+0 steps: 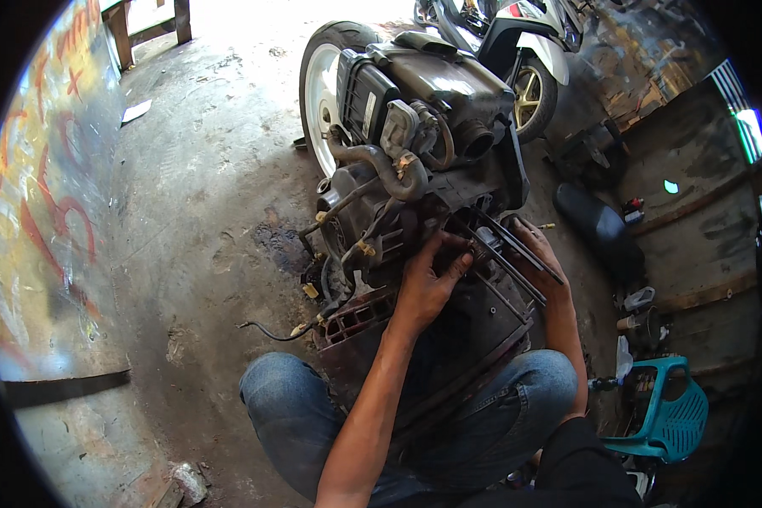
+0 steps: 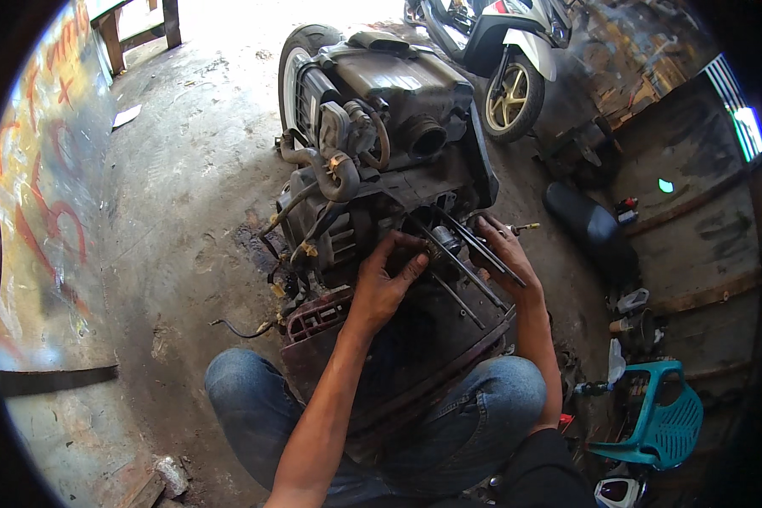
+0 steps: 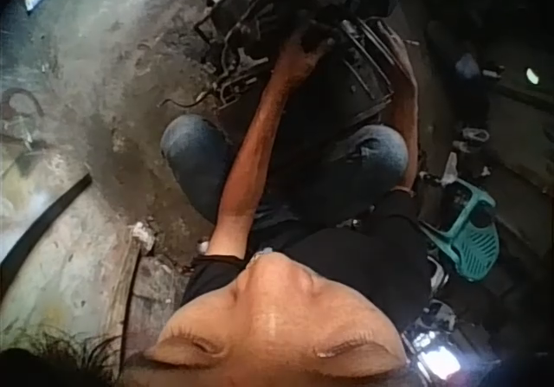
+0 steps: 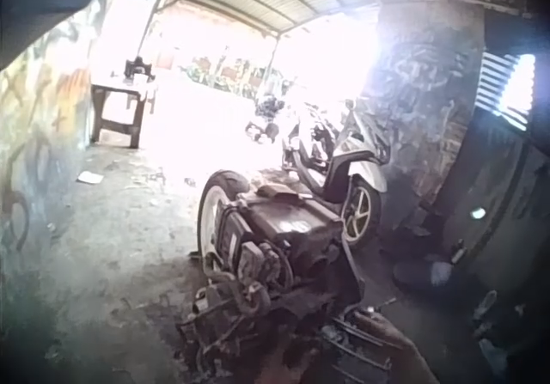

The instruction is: Repairing a motorcycle engine by adjusting internal components.

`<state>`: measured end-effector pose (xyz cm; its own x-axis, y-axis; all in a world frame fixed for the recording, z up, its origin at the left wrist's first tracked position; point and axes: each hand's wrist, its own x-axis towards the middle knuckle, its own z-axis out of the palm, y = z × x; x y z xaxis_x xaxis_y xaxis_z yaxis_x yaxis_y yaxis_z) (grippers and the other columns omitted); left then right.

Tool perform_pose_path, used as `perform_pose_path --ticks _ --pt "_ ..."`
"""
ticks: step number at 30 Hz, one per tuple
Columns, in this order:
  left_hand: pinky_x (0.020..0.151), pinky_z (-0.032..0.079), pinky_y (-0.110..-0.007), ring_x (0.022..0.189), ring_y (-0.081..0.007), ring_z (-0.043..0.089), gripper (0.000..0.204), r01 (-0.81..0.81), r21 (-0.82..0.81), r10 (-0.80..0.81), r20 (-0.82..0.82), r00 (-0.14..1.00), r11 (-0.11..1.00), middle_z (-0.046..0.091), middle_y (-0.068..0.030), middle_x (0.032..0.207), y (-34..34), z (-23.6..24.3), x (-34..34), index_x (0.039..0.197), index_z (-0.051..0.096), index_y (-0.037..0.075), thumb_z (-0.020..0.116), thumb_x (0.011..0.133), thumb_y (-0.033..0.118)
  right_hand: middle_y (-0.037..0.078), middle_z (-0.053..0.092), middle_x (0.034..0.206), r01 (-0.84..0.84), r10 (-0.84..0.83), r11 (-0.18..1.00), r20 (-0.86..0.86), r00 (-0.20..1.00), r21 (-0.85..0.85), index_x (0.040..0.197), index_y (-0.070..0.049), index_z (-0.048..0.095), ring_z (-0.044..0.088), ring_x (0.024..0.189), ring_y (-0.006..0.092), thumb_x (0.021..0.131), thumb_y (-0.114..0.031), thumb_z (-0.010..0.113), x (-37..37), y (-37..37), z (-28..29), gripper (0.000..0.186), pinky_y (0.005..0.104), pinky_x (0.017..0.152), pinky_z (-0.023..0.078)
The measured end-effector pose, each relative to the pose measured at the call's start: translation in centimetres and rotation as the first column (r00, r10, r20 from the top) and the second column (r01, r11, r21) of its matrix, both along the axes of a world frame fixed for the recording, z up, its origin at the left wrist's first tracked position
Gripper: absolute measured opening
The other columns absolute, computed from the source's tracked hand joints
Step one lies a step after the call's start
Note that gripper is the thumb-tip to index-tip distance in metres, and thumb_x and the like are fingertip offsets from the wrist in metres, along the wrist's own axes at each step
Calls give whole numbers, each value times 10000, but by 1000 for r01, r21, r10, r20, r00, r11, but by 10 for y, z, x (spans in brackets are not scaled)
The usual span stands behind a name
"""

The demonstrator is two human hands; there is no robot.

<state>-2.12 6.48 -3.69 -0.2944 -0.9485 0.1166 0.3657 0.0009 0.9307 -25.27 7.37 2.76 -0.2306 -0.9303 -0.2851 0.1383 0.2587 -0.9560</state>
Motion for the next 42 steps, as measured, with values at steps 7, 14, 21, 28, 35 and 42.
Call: perform_pose_path --ticks 7,14,21,28,35,42 --pt "649 417 -248 715 -67 500 156 -33 -14 33 -7 999 999 589 24 829 0 -8 -4 1116 648 81 659 996 180 -11 631 895 -51 52 998 -43 998 28 1162 -64 612 602 713 75 1009 -253 643 -16 2 -8 244 237 619 507" --pt "623 398 -237 695 -52 473 135 -28 -13 28 -8 1000 1000 553 38 791 1 -10 -5 1115 642 84 645 1000 156 62 667 1013 -106 106 992 5 994 66 1198 -43 621 651 873 178 950 -156 672 -29 -5 -21 277 311 763 530" --pt "639 410 -239 709 -53 488 136 -48 -41 48 -3 999 998 579 37 818 1 -8 -3 1108 638 81 649 996 158 104 618 1049 -537 31 840 -980 196 -81 1148 3 616 631 973 221 939 -135 662 -24 4 -16 255 336 800 521" --pt "643 432 -247 699 -73 524 136 -35 -53 38 60 997 998 601 16 842 0 -3 -1 1107 629 66 640 995 144 70 589 1004 -538 -38 808 -931 362 -242 1042 -8 606 583 824 156 997 -188 598 -16 -2 -9 186 289 677 513" --pt "826 529 -340 981 -246 718 201 -223 -293 266 114 957 930 725 -122 1040 15 5 -10 1147 618 52 657 950 40 -33 581 793 -177 125 982 -468 875 -69 952 -75 631 512 680 57 1029 -303 577 -2 0 4 247 246 589 419" --pt "828 540 -315 1000 -231 725 218 -244 -449 366 209 907 860 727 -134 1076 20 -1 -14 1154 627 55 669 944 18 133 715 988 -148 64 988 -756 651 -45 1069 16 645 669 866 245 1003 -259 607 -27 37 -5 285 371 772 524"
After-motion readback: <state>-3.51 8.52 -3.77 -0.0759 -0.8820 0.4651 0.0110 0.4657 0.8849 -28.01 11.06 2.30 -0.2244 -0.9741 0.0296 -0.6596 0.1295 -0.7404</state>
